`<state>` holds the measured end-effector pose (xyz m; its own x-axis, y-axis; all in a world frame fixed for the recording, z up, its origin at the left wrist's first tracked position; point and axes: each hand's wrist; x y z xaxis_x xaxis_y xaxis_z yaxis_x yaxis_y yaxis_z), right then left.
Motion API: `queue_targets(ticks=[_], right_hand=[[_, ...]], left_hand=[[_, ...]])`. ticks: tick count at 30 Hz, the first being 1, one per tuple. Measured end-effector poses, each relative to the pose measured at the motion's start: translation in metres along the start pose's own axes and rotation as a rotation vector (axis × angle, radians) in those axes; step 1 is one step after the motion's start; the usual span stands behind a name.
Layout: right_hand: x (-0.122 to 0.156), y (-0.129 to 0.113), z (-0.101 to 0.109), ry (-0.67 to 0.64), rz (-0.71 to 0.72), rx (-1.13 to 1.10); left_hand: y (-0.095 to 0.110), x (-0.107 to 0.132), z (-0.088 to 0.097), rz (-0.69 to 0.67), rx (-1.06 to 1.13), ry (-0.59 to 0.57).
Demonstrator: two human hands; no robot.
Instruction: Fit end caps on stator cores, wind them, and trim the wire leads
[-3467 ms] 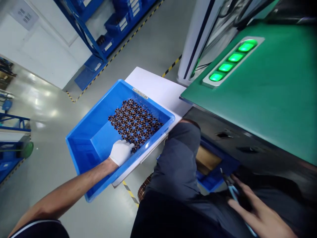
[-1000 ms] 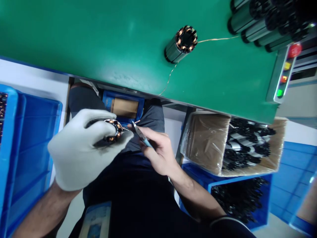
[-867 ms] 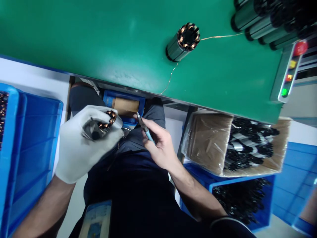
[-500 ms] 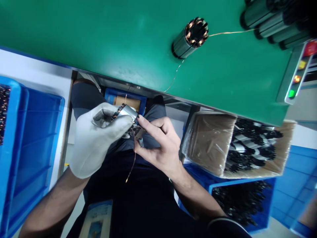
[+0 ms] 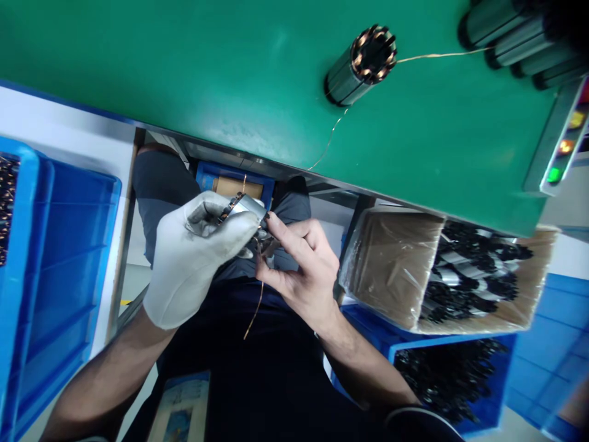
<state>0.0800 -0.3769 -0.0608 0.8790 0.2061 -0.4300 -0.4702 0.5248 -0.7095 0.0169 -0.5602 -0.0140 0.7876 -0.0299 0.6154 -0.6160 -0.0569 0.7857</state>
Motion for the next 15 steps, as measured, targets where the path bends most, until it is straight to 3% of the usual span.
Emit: queue_targets(ticks=[12, 15], right_hand=[[0.002, 0.002, 0.001, 0.0, -0.051, -0.027], [0.003, 0.006, 0.001, -0.041, -0.082, -0.054]], left_hand=[[-0.006, -0.002, -0.005, 0.019, 0.11, -0.021], [-0.013, -0.01, -0.009, 0.016, 0.124, 0.045]])
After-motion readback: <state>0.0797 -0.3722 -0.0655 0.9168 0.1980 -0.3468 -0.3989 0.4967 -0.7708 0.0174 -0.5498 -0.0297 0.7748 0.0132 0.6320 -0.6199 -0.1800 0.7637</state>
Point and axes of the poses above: each hand's wrist, its own x-axis away from the middle knuckle, its own z-axis out of the back of the hand, y = z × x, and after that the axes turned 13 degrees about z, right-handed
